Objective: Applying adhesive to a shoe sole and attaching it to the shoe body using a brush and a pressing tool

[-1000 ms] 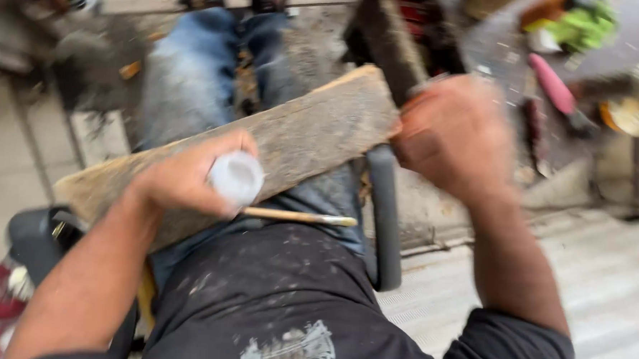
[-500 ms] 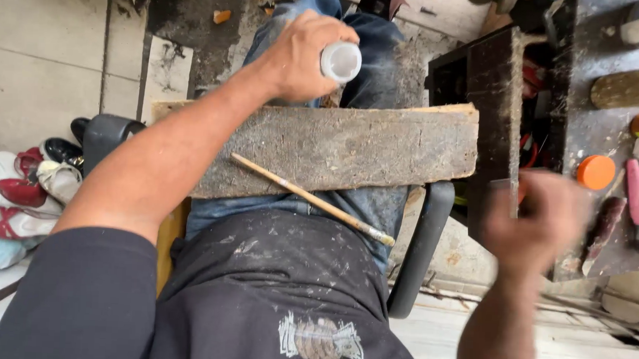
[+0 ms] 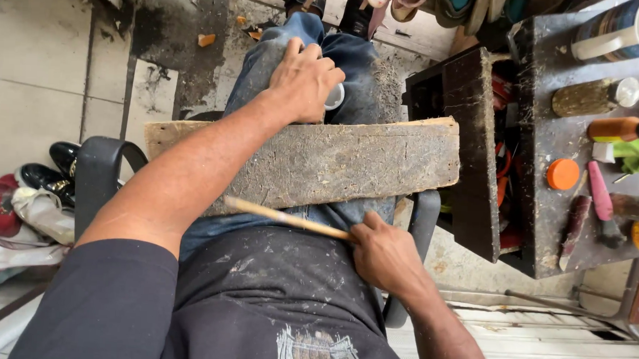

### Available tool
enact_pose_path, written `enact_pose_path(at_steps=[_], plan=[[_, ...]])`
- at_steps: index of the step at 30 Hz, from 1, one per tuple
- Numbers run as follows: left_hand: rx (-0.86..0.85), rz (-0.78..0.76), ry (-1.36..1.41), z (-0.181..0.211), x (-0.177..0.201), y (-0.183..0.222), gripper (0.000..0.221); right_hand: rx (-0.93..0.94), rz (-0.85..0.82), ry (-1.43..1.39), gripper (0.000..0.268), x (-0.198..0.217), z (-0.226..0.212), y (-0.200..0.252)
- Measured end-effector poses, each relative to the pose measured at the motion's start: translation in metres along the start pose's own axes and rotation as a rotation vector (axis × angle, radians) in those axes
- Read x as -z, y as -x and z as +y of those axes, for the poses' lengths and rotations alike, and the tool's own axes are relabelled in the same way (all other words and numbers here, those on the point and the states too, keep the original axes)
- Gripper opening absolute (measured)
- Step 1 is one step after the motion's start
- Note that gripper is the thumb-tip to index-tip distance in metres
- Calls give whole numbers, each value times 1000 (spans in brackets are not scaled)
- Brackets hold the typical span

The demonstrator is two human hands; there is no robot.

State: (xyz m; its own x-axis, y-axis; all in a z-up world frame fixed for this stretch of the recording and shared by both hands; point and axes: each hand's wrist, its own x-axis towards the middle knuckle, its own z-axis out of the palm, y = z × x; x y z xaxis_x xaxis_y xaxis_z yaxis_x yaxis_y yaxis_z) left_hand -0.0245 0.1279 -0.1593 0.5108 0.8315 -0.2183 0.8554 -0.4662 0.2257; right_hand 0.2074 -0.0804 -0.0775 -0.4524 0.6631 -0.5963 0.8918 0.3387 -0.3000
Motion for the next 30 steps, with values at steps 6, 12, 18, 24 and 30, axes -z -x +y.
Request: enact_pose_path(at_steps=[6,12,18,24,30], plan=[[-21,52,-78,2,-12,-2,29,-270,-137,87,4,41,37,58],[-1,-85,82,7,12,-11,52,247,744,-488,15,61,90,80],[-12,172,546,-13,36,-58,72,623,882,-1286,23,34,73,-13],[29,501,565,-20,54,-143,49,673,664,-1634,20,5,63,-85],[58,847,279,-35,44,-219,59,643,644,-1646,26,4,70,-92]])
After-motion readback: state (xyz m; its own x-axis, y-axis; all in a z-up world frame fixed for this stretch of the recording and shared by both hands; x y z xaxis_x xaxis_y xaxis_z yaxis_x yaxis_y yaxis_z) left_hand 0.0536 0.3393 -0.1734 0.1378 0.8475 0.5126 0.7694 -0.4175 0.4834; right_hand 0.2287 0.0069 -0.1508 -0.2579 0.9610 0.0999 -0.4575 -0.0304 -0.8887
